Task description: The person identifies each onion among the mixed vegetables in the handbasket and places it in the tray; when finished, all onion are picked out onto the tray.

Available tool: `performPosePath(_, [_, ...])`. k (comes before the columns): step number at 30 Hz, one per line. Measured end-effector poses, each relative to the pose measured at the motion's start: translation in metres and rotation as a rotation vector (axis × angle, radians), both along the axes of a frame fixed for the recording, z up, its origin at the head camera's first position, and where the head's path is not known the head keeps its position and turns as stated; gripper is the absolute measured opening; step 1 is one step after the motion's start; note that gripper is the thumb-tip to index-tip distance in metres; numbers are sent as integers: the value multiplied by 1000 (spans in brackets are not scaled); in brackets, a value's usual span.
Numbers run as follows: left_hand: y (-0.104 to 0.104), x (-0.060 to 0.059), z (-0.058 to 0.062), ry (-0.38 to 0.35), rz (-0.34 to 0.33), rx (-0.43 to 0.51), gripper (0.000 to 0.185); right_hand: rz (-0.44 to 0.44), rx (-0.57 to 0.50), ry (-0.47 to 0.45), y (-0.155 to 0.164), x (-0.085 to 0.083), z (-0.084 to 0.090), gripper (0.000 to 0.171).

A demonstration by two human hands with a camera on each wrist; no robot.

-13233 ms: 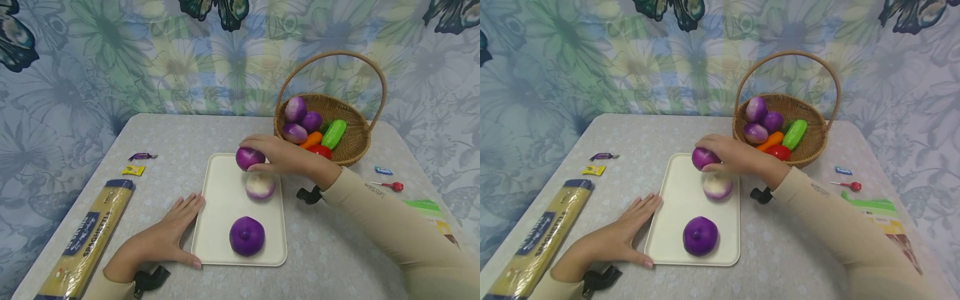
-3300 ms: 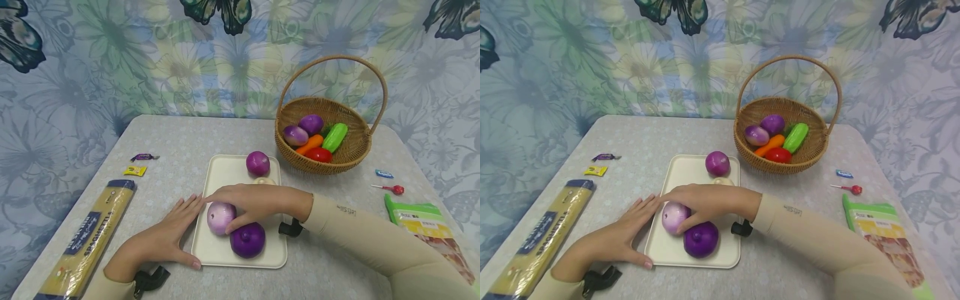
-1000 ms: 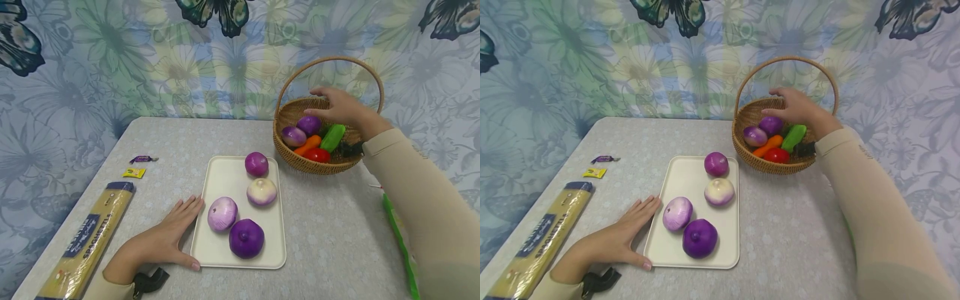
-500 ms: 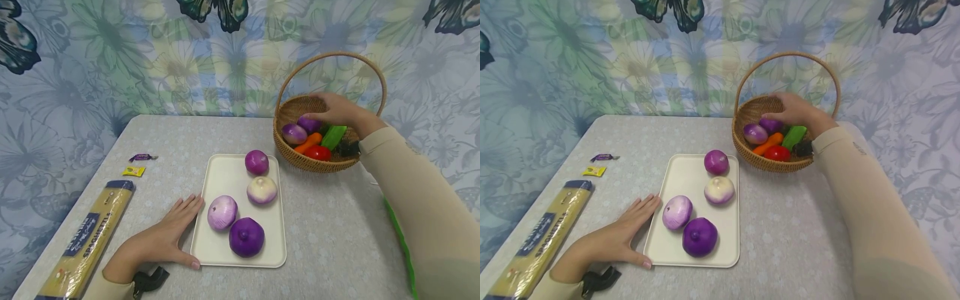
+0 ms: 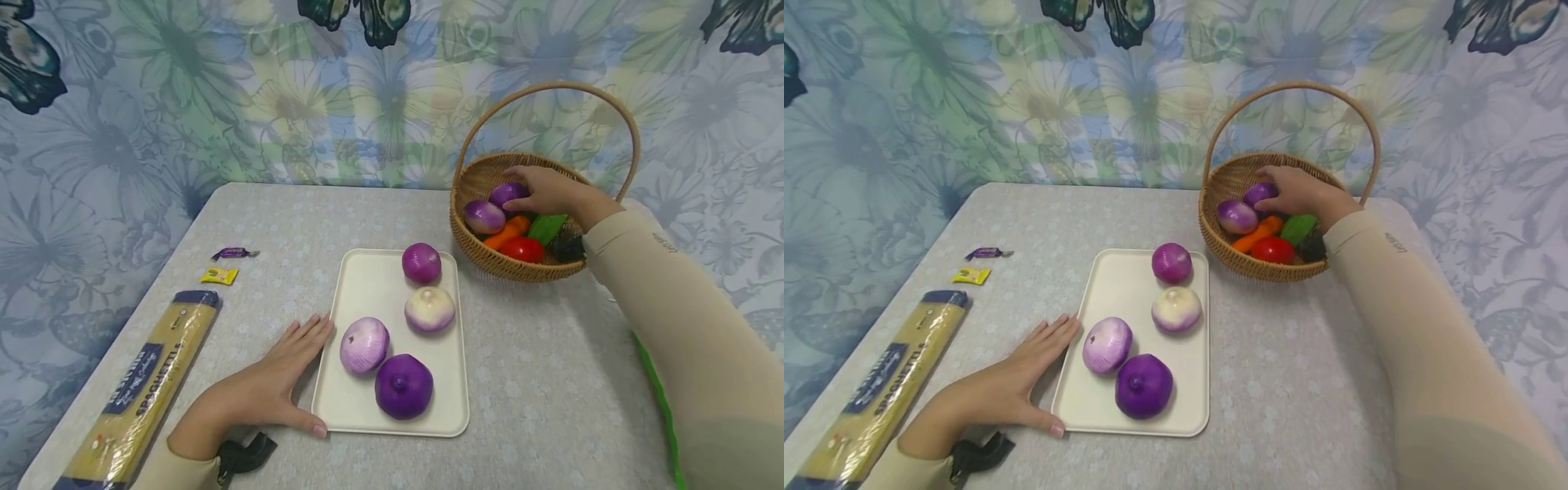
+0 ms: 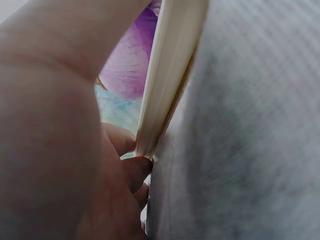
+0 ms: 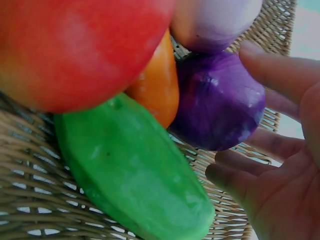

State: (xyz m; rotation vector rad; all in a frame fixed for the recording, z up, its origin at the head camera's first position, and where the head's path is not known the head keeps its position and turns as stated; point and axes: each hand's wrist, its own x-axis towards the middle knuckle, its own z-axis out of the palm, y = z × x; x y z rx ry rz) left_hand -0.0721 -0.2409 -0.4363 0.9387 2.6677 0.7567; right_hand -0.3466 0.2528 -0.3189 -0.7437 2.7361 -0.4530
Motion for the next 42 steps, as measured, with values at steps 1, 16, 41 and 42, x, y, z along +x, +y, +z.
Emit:
performPosePath(1, [0,0,0,1,0,0,150,1,5,4,0,0,-1,73])
performPosePath(16, [0,0,3,7,-7,3,150,-45,-3,125,1,5,-5,51])
performPosePath(41, [0,3,2,-13,5,13,149,-26,-98,220,-3,14,26,45])
performPosePath(42, [0,3,1,-11,4,13,149,-22,-101,217,-4,15,28,45])
